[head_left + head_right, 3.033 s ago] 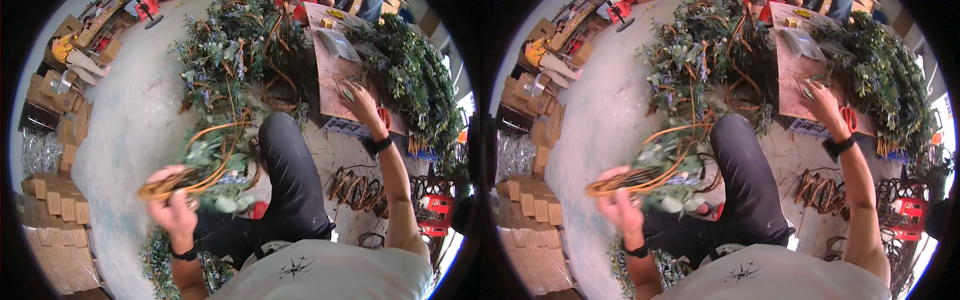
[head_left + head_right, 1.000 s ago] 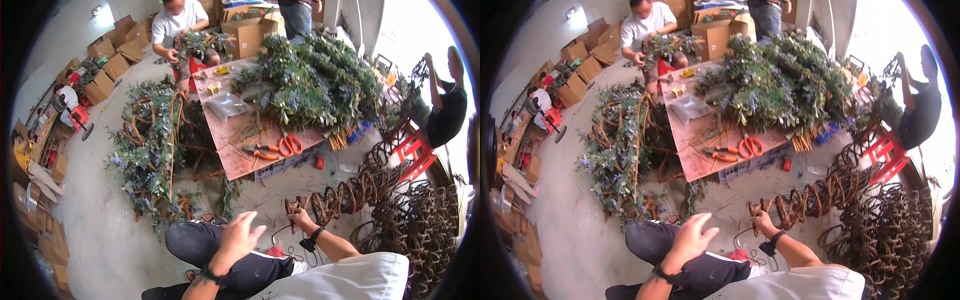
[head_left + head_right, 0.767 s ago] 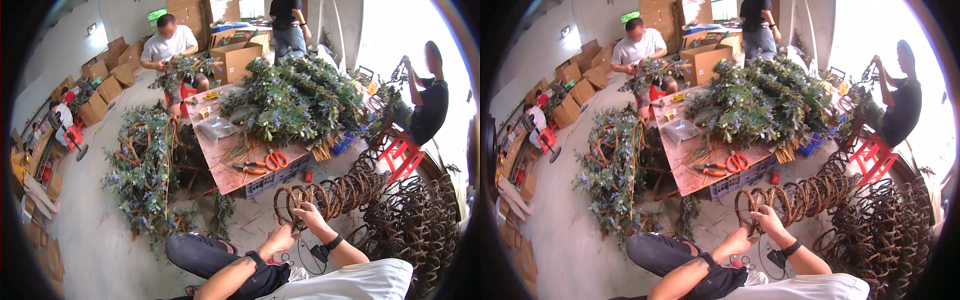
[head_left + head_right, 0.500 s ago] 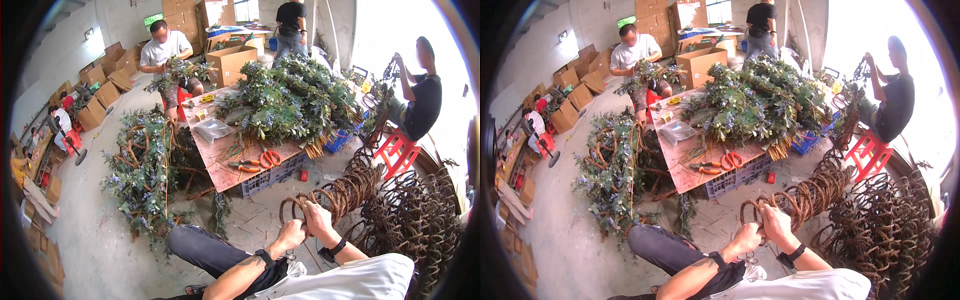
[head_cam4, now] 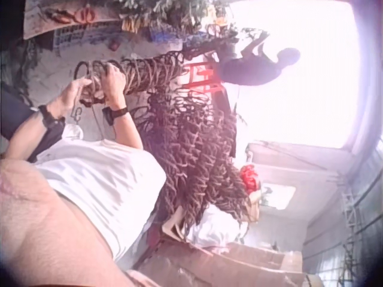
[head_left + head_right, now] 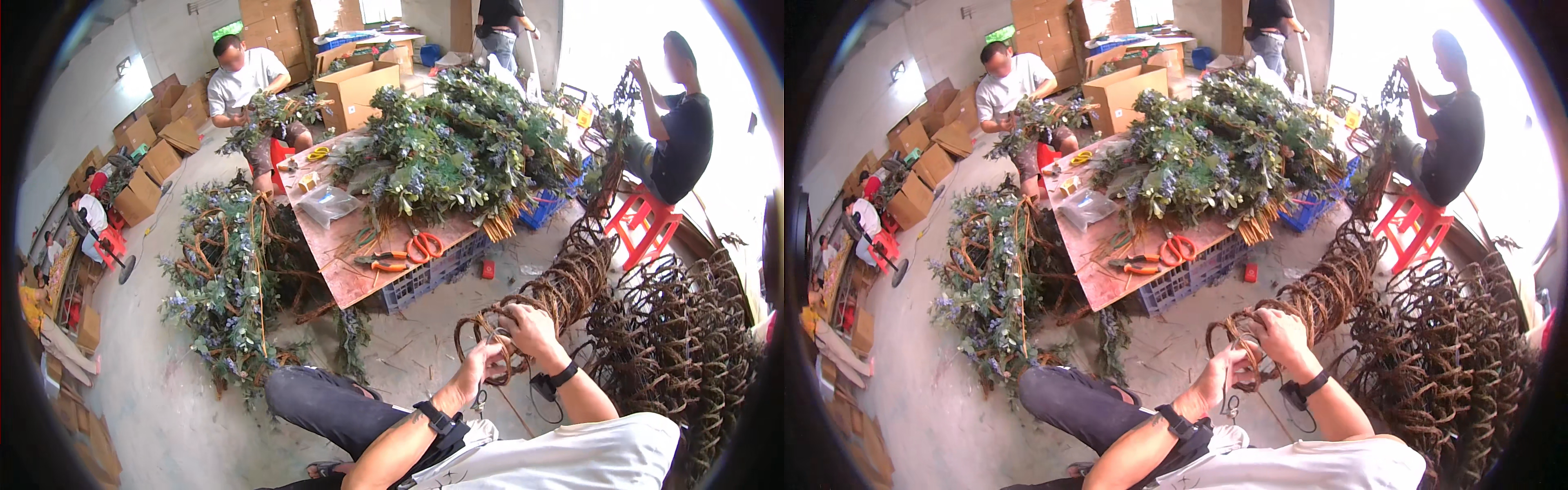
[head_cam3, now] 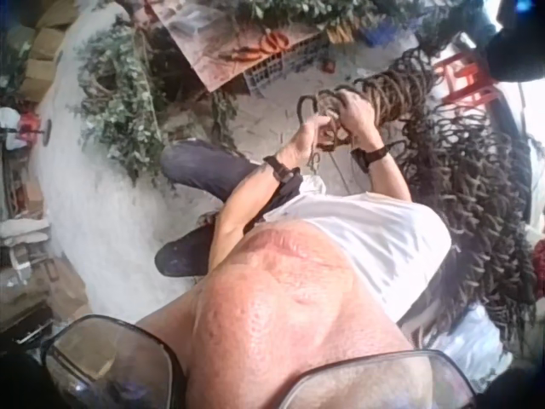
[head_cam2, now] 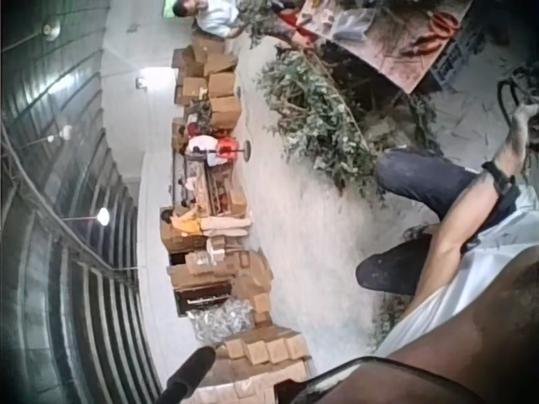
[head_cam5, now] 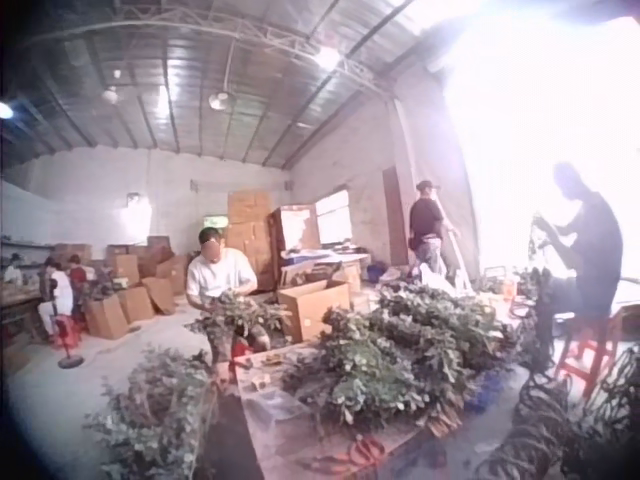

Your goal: Assemble decorative floral wreaths by trimming stems and attaching greenery to a branch-like frame.

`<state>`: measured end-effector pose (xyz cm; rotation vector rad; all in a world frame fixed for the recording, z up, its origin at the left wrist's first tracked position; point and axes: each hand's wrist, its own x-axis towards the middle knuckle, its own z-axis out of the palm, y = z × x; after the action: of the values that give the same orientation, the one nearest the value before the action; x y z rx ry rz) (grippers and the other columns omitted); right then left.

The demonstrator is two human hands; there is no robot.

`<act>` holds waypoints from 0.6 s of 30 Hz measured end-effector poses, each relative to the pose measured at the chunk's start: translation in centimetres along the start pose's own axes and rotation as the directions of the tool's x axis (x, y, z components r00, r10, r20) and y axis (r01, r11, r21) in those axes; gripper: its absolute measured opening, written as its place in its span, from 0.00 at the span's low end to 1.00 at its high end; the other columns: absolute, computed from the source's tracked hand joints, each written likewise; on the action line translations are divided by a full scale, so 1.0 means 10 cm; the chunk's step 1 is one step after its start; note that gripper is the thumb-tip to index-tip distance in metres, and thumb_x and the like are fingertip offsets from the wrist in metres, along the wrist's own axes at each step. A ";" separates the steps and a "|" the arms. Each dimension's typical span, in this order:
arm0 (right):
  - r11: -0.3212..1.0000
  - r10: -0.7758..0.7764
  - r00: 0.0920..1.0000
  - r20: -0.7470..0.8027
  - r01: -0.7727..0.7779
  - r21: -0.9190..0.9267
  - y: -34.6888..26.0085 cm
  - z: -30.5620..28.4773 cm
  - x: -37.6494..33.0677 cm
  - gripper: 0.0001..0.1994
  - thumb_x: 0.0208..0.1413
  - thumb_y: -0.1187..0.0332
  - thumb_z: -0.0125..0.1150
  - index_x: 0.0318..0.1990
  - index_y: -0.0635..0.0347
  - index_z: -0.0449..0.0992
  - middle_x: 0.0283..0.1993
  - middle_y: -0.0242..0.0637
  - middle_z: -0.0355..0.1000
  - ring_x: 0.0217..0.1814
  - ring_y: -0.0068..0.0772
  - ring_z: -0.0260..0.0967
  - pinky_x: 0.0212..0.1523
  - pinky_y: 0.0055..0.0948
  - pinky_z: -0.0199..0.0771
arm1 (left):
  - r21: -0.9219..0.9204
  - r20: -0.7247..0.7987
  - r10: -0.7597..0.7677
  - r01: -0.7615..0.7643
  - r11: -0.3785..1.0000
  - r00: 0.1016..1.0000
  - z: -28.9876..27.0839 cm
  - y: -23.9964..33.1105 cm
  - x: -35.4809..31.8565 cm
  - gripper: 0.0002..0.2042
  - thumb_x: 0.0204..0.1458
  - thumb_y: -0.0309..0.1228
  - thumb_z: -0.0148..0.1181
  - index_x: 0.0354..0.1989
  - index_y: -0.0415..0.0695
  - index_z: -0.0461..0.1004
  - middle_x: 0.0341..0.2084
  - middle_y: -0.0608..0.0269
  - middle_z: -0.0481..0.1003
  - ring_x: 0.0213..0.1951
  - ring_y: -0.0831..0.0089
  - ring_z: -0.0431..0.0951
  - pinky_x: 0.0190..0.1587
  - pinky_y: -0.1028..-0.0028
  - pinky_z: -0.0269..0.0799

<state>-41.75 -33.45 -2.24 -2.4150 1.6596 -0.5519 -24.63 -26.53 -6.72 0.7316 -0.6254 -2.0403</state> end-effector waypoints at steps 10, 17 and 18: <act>0.991 0.016 0.916 -0.400 -0.067 -0.115 0.29 0.48 -0.34 0.12 0.63 0.63 0.61 0.50 0.54 0.77 0.48 0.37 0.79 0.51 0.39 0.76 0.67 0.51 0.57 | 0.183 -0.219 0.045 -0.005 0.983 0.975 -0.01 -0.03 0.18 0.17 0.70 0.46 0.51 0.34 0.46 0.70 0.23 0.66 0.76 0.28 0.71 0.80 0.36 0.69 0.76; 0.887 0.445 0.730 -0.519 -0.437 0.147 1.48 0.45 -0.53 0.18 0.71 0.55 0.53 0.59 0.54 0.76 0.56 0.40 0.78 0.60 0.45 0.72 0.64 0.48 0.61 | 0.683 -0.263 0.574 -0.271 0.678 0.775 -0.03 1.12 -1.22 0.20 0.68 0.34 0.48 0.20 0.42 0.67 0.20 0.66 0.70 0.22 0.78 0.64 0.31 0.73 0.66; 0.839 0.541 0.718 -0.439 -0.496 0.222 1.52 0.47 -0.55 0.18 0.71 0.54 0.53 0.59 0.54 0.76 0.56 0.41 0.78 0.60 0.46 0.72 0.63 0.45 0.62 | 0.771 -0.127 0.635 -0.328 0.546 0.762 -0.04 1.24 -1.50 0.20 0.68 0.32 0.46 0.20 0.39 0.68 0.21 0.64 0.72 0.23 0.75 0.68 0.33 0.73 0.67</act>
<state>-54.88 -34.41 -12.77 -1.6801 2.3283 -1.1614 -10.63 -20.18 5.15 1.2123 -1.2516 -1.0109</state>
